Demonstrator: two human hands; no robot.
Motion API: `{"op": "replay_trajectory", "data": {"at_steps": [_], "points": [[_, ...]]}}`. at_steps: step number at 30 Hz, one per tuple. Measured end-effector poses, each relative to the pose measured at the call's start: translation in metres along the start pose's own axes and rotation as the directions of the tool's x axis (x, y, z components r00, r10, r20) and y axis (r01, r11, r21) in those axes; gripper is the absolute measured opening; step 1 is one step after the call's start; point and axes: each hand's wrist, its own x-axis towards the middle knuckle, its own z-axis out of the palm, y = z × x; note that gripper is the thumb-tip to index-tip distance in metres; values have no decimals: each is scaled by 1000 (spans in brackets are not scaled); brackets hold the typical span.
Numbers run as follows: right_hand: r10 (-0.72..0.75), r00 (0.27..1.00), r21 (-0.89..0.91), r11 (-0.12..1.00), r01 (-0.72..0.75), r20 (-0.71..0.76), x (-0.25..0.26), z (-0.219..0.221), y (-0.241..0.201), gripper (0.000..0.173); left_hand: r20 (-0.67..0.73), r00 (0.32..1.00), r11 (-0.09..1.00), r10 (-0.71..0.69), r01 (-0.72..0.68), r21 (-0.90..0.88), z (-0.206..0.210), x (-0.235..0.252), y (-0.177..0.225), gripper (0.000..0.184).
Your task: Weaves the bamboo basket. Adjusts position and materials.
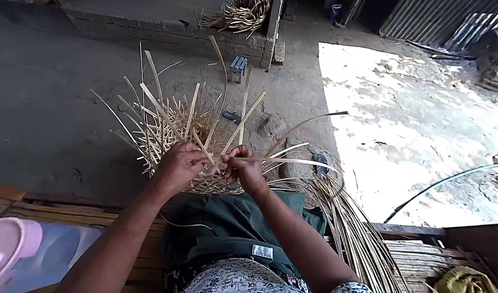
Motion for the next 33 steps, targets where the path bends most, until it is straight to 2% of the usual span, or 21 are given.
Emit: {"op": "replay_trajectory", "data": {"at_steps": [2,3,4,5,7,9,12,14,16,17,19,21,23,24,25,26,28,30,31,33], "points": [[-97,995,-110,989,101,36,-6,2,3,9,81,970,936,-228,241,-258,-10,6,-1,38],[-146,986,-168,973,157,75,-10,4,6,8,106,950,893,-293,311,-326,-12,8,-1,45],[-203,971,-226,947,227,125,-13,5,10,8,107,937,870,-331,348,-350,-12,9,-1,45],[-273,945,-278,907,315,180,-14,7,15,12,89,933,866,-349,357,-350,-11,9,-2,37],[-383,878,-402,784,473,287,-16,7,19,26,42,944,879,-328,321,-352,-9,7,-5,19],[-425,844,-524,663,536,326,-16,7,19,33,-15,961,879,-275,245,-408,-6,0,-8,13],[-417,864,-694,533,485,283,-17,13,14,40,-136,983,908,-125,58,-416,3,-11,-14,13],[-380,885,-751,492,440,270,-19,16,9,40,-197,980,954,-18,-42,-298,7,-14,-16,17],[-317,903,-748,515,419,288,-19,15,6,40,-250,968,990,13,-46,-130,9,-14,-13,32],[-291,908,-715,561,417,301,-20,15,5,38,-285,957,996,64,-78,-40,9,-14,-13,41],[-209,939,-575,747,333,273,-20,14,1,29,-296,900,944,320,-276,182,11,-14,-10,43],[-100,978,-353,922,160,182,-19,17,-8,19,-123,842,818,525,-459,345,13,-11,-2,42],[-24,993,-202,978,47,118,-20,19,-18,29,9,837,757,547,-499,421,11,-8,0,44],[-25,994,-221,974,49,111,-20,19,-25,38,16,847,762,531,-485,430,3,-4,1,40],[-57,992,-331,939,91,111,-19,18,-33,45,-4,859,774,512,-459,436,-7,1,4,33],[-111,987,-515,843,157,119,-18,17,-41,45,-22,873,787,487,-428,443,-19,6,9,26],[-258,958,-836,493,241,124,-15,21,-56,35,-78,870,790,486,-400,465,-41,14,23,21],[-390,912,-958,191,215,127,-12,33,-75,32,-146,847,779,511,-384,496,-58,19,46,22],[-452,882,-977,86,194,136,-13,40,-86,35,-181,835,773,520,-370,516,-62,20,58,22],[-521,843,-990,-27,139,132,-19,52,-112,42,-253,810,768,528,-329,549,-66,20,76,22]]}}
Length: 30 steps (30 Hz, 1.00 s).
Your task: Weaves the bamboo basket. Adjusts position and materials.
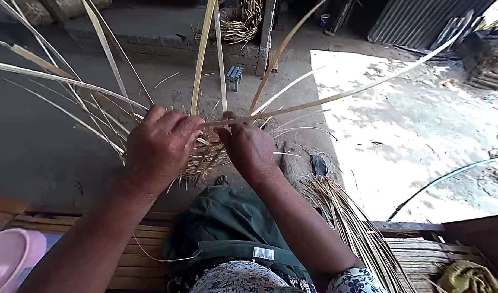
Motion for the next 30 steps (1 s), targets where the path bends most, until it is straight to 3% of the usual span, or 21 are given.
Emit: {"op": "replay_trajectory", "data": {"at_steps": [2,5,7,11,14,16,18,19,22,24,27,30], "points": [[28,999,-44,999,-29,-20,6,-19,-7,45,-66,997,999,-36,37,16,-2,0,5,21],[-24,998,20,1000,22,54,6,-20,-7,20,-61,981,966,-185,170,-194,8,-20,2,20],[-60,974,139,990,29,221,6,-10,0,13,84,944,850,-319,324,-415,22,-43,-9,22],[-53,822,242,965,-105,567,1,33,11,33,413,813,442,-411,574,-690,54,-93,-28,22],[-39,719,246,951,-186,694,2,49,9,38,425,793,340,-437,583,-738,65,-109,-33,17],[-144,721,376,910,-173,678,2,57,18,39,402,786,301,-469,571,-764,66,-116,-34,17],[-252,744,559,806,-192,619,-1,64,31,39,375,781,343,-499,575,-742,67,-122,-34,16],[-300,759,633,752,-184,577,-3,65,36,38,353,794,444,-494,580,-683,68,-124,-33,18],[-461,803,717,695,61,379,-14,64,50,35,315,862,812,-398,490,-317,59,-114,-15,63],[-521,810,657,714,241,269,-21,59,51,34,346,866,893,-360,428,-142,52,-105,2,68],[-500,840,439,816,376,209,-32,48,38,29,379,870,935,-314,353,-36,47,-96,14,55],[-421,887,157,905,395,192,-37,41,28,26,361,900,962,-246,271,-19,46,-95,20,52]]}}
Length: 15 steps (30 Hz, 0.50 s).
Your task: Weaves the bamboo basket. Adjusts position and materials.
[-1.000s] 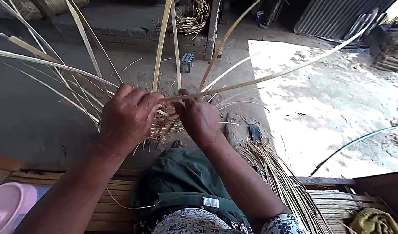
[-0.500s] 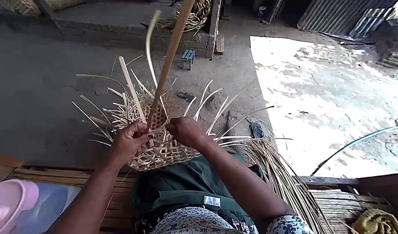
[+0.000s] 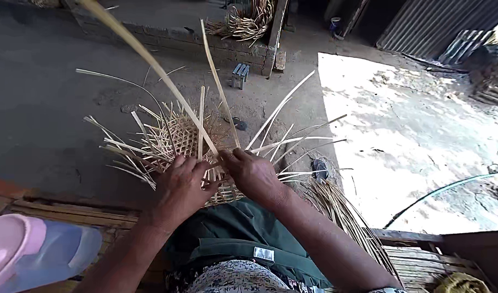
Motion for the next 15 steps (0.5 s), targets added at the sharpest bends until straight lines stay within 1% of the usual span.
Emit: {"op": "replay_trajectory", "data": {"at_steps": [1,2,3,4,5,6,7,8,9,10,11,13,15], "points": [[47,997,-1,999,-47,67,1,-5,-1,21,-1,1000,999,-6,6,-41,-1,-1,1,51],[84,983,33,995,-90,162,3,-11,0,19,9,999,992,-34,35,-124,-2,-1,1,50],[105,956,88,987,-133,273,6,-20,2,20,24,997,965,-79,83,-250,-5,-1,-2,52],[98,929,159,974,-164,357,9,-26,7,20,46,988,903,-145,151,-403,-6,-2,-7,56],[71,911,236,955,-179,406,11,-28,14,22,105,969,786,-225,244,-568,-8,-1,-12,62],[45,895,303,933,-197,443,13,-29,19,24,183,944,622,-275,320,-715,-9,-1,-17,64],[27,886,346,915,-208,463,14,-28,23,26,241,923,485,-302,366,-794,-9,-1,-18,57],[25,877,365,903,-225,479,14,-28,24,28,264,910,402,-318,382,-832,-9,-2,-18,44],[37,860,360,898,-252,509,15,-28,24,30,262,910,365,-320,374,-853,-8,-2,-16,31],[56,838,348,893,-286,543,17,-30,23,31,233,922,344,-310,337,-876,-6,-4,-16,22],[83,818,336,884,-324,569,18,-31,22,32,190,937,327,-295,286,-901,-2,-5,-17,18],[132,788,311,870,-383,601,19,-35,19,33,93,962,302,-256,171,-938,8,-7,-22,16],[159,777,298,862,-410,610,19,-32,21,34,7,978,282,-209,67,-957,16,-9,-26,15]]}}
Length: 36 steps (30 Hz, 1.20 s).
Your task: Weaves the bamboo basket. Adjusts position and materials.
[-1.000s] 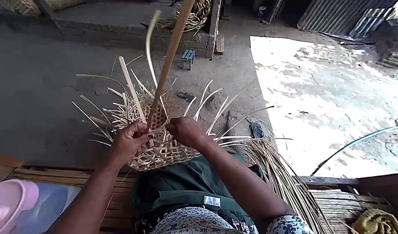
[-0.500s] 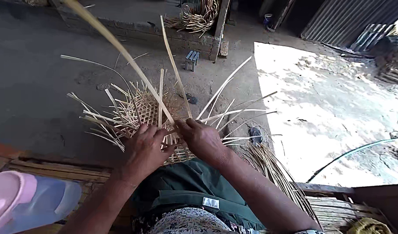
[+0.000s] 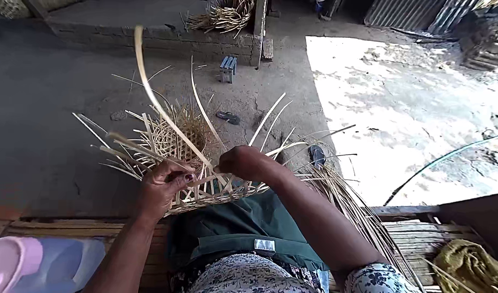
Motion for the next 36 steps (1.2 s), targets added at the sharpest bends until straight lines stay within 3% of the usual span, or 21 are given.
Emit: {"op": "replay_trajectory", "data": {"at_steps": [2,4,5,7,9,11,13,15,18,21,23,25,28,30,32,34,36], "points": [[19,1000,21,1000,-19,-20,1,2,4,36,-16,999,999,29,-29,32,0,1,-2,14],[47,997,2,999,-47,-59,2,4,3,40,-73,994,968,79,-59,244,6,0,3,29],[58,995,-20,998,-60,-80,3,6,1,42,-43,989,900,141,-110,422,11,-1,9,44],[39,988,-54,997,-47,-150,1,11,-9,38,126,964,663,236,-255,704,27,0,22,70],[-47,958,-83,996,25,-282,-5,20,-20,24,281,940,413,194,-338,845,41,6,30,78],[-164,873,-143,984,110,-460,-10,32,-22,12,307,946,304,102,-324,896,38,17,32,73],[-229,779,-219,968,121,-583,-11,43,-16,14,248,968,344,20,-240,908,23,27,35,55],[-168,784,-274,962,-2,-597,-8,53,-14,20,143,990,427,-6,-127,895,15,29,33,42],[-83,772,-328,930,-167,-630,3,67,-17,26,66,998,479,-17,-50,876,20,23,29,37],[-88,752,-311,937,-161,-653,5,66,-27,14,47,999,527,23,-52,848,22,15,23,34],[-57,831,-183,982,-54,-553,5,56,-28,14,22,1000,591,22,-31,806,16,11,19,32],[-35,921,100,992,80,-388,12,39,-16,14,-3,1000,668,4,0,744,7,8,13,31],[-75,982,595,787,164,-172,24,32,13,6,-40,998,753,-38,55,655,-3,8,2,28],[-136,978,762,613,207,-156,27,36,26,4,-49,998,726,-42,64,685,-6,11,-2,26],[-190,950,752,581,312,-247,28,41,33,6,16,999,600,39,-36,800,-3,14,-1,26],[-202,921,590,717,371,-333,24,42,28,11,102,989,451,107,-139,882,4,15,4,26],[-188,910,274,913,301,-370,17,41,13,17,132,982,355,134,-172,919,10,16,8,27]]}}
